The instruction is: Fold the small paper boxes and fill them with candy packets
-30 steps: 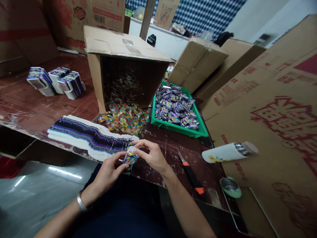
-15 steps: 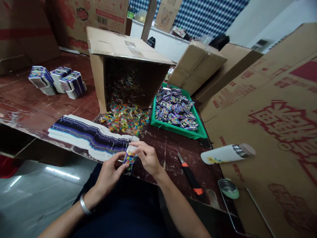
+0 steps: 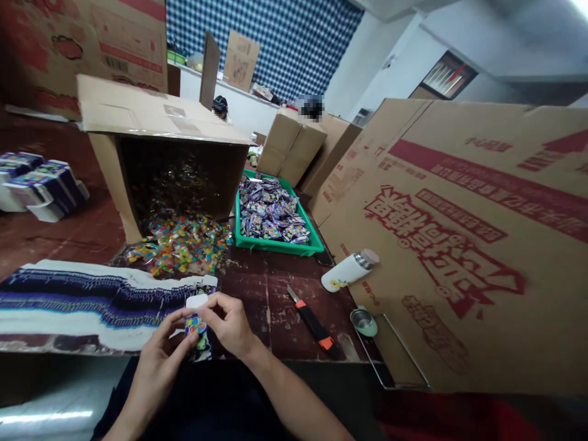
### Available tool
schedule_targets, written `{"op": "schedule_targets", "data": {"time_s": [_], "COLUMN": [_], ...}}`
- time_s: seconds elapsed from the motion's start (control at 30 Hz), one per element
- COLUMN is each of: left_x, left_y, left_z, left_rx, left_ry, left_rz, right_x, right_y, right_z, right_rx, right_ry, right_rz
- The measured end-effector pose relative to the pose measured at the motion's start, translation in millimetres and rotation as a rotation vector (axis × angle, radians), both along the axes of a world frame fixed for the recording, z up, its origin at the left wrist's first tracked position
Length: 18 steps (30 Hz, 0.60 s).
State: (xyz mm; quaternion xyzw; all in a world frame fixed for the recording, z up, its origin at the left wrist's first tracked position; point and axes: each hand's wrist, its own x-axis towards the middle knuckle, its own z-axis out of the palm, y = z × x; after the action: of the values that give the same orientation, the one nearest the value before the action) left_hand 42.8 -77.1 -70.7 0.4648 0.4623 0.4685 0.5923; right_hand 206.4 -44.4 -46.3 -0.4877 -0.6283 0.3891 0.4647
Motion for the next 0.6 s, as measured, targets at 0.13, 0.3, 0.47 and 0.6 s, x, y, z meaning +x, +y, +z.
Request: {"op": "schedule_targets", "data": {"time_s": [0.13, 0.3, 0.47, 0.6], "left_x": [-1.1, -3.1, 1.3, -0.4], "left_y": [2.3, 3.2, -2.8, -2.5], "left_z": [-2.5, 7.6, 6.3, 4.8], "left_rx": [0.010, 0.037, 0.073, 0.209], "left_ry": [-0.008, -0.031, 0.020, 0.156], "left_rz": [-0.045, -0.005, -0.013, -0.038], "right_x": [0.4, 9.6, 15.5, 13.3], "right_y": [2.8, 3.3, 8.1, 11.9], "right_z": [3.6, 0.6, 6.8, 14.0], "right_rx": [0.065, 0.013, 0.048, -0.010], "right_ry": [-0.078, -0.139, -0.179, -0.169], "right_rz": [0.032, 0.154, 0.267, 0.315]}}
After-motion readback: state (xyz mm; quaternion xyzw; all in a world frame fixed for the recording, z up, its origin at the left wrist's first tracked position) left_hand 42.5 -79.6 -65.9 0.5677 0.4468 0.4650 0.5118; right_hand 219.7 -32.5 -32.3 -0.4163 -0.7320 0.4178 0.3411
